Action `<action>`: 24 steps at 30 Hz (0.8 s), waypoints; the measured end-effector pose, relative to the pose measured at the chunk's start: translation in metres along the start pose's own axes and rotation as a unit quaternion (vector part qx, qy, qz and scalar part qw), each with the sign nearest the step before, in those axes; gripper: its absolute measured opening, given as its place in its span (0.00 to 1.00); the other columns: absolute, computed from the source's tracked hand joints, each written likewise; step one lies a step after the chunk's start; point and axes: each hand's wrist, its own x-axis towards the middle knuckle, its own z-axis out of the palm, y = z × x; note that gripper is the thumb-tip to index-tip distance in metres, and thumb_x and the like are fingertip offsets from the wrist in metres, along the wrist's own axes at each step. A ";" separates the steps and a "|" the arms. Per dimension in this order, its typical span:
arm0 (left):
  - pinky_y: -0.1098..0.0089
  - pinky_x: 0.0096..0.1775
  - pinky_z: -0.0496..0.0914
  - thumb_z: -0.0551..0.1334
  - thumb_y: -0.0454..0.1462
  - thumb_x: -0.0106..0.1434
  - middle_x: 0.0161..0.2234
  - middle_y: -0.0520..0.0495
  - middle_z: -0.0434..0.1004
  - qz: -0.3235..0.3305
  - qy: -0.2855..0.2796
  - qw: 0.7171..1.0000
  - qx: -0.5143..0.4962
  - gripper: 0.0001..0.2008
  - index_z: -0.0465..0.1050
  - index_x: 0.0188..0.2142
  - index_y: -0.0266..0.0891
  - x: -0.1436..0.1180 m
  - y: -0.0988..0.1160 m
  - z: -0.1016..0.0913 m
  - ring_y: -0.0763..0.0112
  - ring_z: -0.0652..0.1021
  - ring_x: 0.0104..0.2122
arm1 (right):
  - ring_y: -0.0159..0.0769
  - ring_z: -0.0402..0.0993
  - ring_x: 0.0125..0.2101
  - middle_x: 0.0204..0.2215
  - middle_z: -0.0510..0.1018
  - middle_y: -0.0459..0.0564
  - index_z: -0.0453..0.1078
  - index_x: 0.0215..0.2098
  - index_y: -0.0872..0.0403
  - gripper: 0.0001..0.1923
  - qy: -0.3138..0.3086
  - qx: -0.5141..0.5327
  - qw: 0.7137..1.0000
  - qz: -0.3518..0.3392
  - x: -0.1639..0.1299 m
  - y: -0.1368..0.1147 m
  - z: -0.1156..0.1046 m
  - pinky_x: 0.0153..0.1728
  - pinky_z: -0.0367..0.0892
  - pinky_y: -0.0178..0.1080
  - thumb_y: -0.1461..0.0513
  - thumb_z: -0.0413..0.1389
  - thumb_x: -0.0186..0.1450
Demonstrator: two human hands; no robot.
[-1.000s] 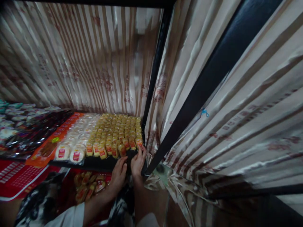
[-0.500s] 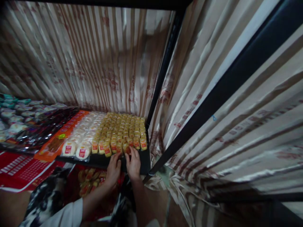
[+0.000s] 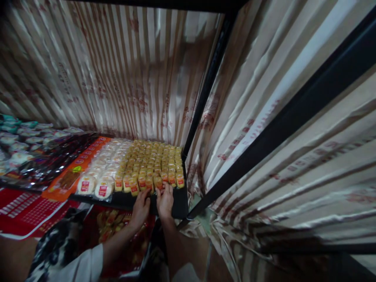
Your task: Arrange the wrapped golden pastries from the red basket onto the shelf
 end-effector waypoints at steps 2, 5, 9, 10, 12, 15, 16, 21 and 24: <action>0.61 0.55 0.63 0.47 0.30 0.59 0.49 0.40 0.68 0.003 -0.002 1.000 0.001 0.22 0.64 0.52 0.34 0.001 0.000 0.000 0.66 0.69 0.51 | 0.32 0.70 0.25 0.36 0.70 0.52 0.66 0.43 0.56 0.15 0.009 -0.003 1.000 0.009 0.001 -0.001 0.002 0.31 0.69 0.38 0.57 0.50 0.61; 0.61 0.55 0.62 0.48 0.30 0.59 0.49 0.37 0.67 0.008 -0.012 1.000 0.001 0.23 0.64 0.53 0.29 0.003 -0.001 0.001 0.64 0.69 0.51 | 0.32 0.70 0.25 0.36 0.69 0.52 0.65 0.42 0.55 0.14 0.011 0.000 1.000 0.009 0.001 0.000 0.005 0.31 0.69 0.38 0.57 0.50 0.61; 0.62 0.56 0.62 0.48 0.29 0.58 0.50 0.37 0.67 0.002 -0.012 1.000 -0.010 0.24 0.64 0.54 0.28 0.006 -0.003 0.004 0.64 0.69 0.51 | 0.31 0.69 0.25 0.36 0.68 0.52 0.64 0.43 0.56 0.15 0.000 0.009 1.000 0.007 0.002 0.002 0.008 0.30 0.69 0.38 0.56 0.50 0.62; 0.63 0.56 0.62 0.48 0.29 0.57 0.50 0.37 0.67 0.003 -0.012 1.000 -0.014 0.24 0.64 0.54 0.29 0.006 -0.004 0.004 0.64 0.69 0.51 | 0.31 0.69 0.25 0.36 0.67 0.52 0.64 0.43 0.56 0.15 0.001 0.009 1.000 0.010 0.002 0.001 0.009 0.30 0.69 0.38 0.56 0.50 0.62; 0.63 0.56 0.61 0.49 0.28 0.57 0.50 0.38 0.67 0.007 -0.011 1.000 -0.019 0.25 0.64 0.54 0.30 0.007 -0.006 0.005 0.65 0.69 0.51 | 0.32 0.69 0.25 0.36 0.67 0.52 0.63 0.43 0.56 0.15 0.009 0.010 1.000 0.014 0.002 0.000 0.010 0.30 0.69 0.38 0.56 0.50 0.62; 0.64 0.56 0.61 0.49 0.28 0.56 0.50 0.39 0.67 0.012 -0.014 1.000 -0.016 0.26 0.63 0.55 0.31 0.007 -0.011 0.007 0.66 0.69 0.52 | 0.33 0.68 0.25 0.36 0.67 0.52 0.61 0.44 0.55 0.14 0.022 0.021 0.999 0.016 0.001 -0.002 0.012 0.28 0.69 0.38 0.56 0.49 0.62; 0.64 0.56 0.61 0.49 0.27 0.55 0.50 0.39 0.67 0.015 -0.016 1.000 -0.012 0.26 0.63 0.55 0.31 0.006 -0.012 0.008 0.66 0.68 0.52 | 0.33 0.68 0.26 0.36 0.67 0.51 0.61 0.43 0.54 0.14 0.025 0.024 0.999 0.013 0.000 -0.002 0.012 0.29 0.69 0.38 0.56 0.49 0.62; 0.63 0.53 0.65 0.48 0.27 0.56 0.46 0.41 0.68 0.064 0.012 0.997 0.028 0.25 0.64 0.53 0.33 0.005 -0.007 0.003 0.67 0.70 0.48 | 0.31 0.68 0.26 0.35 0.67 0.50 0.61 0.39 0.53 0.10 0.022 0.035 0.999 -0.012 -0.002 0.000 0.012 0.30 0.68 0.37 0.56 0.48 0.63; 0.61 0.49 0.66 0.50 0.28 0.59 0.43 0.42 0.67 0.136 0.075 0.983 0.101 0.22 0.66 0.52 0.37 0.016 0.009 -0.008 0.64 0.69 0.46 | 0.31 0.68 0.26 0.35 0.66 0.50 0.62 0.39 0.53 0.09 0.033 0.044 0.998 -0.021 -0.002 0.001 0.012 0.30 0.68 0.37 0.57 0.48 0.63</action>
